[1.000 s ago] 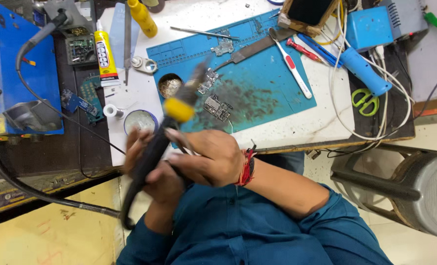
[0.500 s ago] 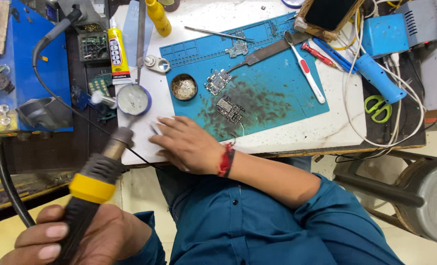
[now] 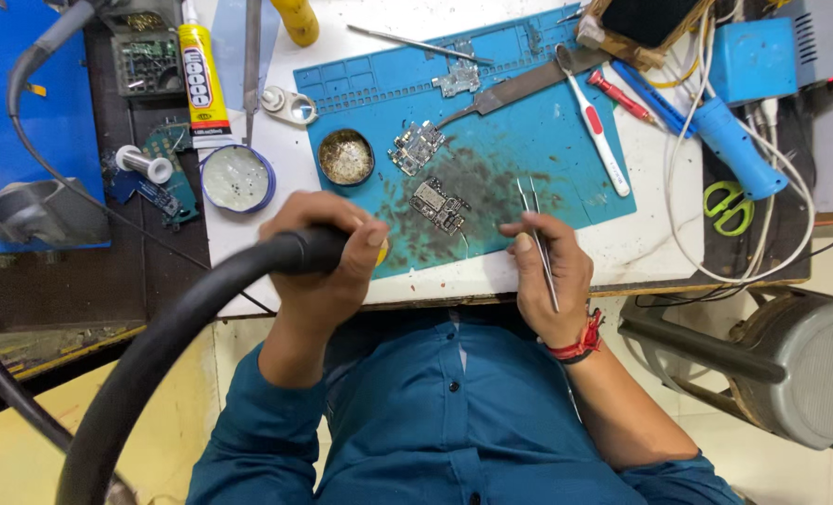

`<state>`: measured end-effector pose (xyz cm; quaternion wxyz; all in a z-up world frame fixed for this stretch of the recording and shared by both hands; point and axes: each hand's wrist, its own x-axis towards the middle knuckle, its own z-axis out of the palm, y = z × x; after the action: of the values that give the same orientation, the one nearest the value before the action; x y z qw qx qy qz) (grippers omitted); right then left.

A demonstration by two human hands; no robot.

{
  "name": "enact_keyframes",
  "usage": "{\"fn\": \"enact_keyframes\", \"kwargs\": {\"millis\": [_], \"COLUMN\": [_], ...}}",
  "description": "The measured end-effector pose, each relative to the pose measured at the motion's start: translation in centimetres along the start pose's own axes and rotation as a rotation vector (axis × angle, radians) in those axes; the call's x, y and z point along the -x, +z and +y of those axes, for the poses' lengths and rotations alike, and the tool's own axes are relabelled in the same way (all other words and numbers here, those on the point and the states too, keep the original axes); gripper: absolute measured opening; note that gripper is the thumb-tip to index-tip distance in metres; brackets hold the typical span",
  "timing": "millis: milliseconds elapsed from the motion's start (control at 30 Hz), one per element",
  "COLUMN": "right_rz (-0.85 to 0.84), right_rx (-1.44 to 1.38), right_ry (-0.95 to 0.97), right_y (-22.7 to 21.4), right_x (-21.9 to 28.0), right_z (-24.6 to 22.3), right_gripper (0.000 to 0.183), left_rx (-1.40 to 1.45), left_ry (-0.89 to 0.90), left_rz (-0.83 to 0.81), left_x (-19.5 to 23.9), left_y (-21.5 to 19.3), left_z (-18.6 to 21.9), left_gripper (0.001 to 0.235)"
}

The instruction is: The person uses a hot air gun and tweezers to heat and remove small components from a circuit board. They repeatedly apply heat, scrape with a tool, and reposition the board on a blue mat while handling solder and flux.

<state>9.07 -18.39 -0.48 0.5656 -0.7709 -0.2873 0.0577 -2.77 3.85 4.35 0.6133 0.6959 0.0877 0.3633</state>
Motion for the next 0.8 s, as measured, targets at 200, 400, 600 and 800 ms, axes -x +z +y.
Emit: {"fn": "enact_keyframes", "kwargs": {"millis": [200,400,600,800], "right_rz": [-0.122,-0.127,-0.104,-0.113], "right_rx": [0.448,0.440,0.429,-0.020], "right_ry": [-0.258,-0.325,-0.297,-0.038], "right_y": [1.1,3.3,3.3,1.6], "right_x": [-2.1,-4.4,-4.3,-2.0], "right_z": [-1.4,-2.1,-1.3,0.3], "right_gripper": [0.045,0.045,0.038,0.039], "left_rx": [0.285,0.356,0.562,0.608], "left_ry": [-0.010,0.069,-0.063,-0.159], "left_rz": [-0.071,-0.048,-0.076,-0.135], "left_x": [-1.2,-5.7,-9.4,-9.4], "left_y": [-0.7,-0.5,0.6,0.0], "left_z": [-0.3,0.6,-1.6,-4.4], "left_gripper": [0.023,0.028,0.027,0.028]}}
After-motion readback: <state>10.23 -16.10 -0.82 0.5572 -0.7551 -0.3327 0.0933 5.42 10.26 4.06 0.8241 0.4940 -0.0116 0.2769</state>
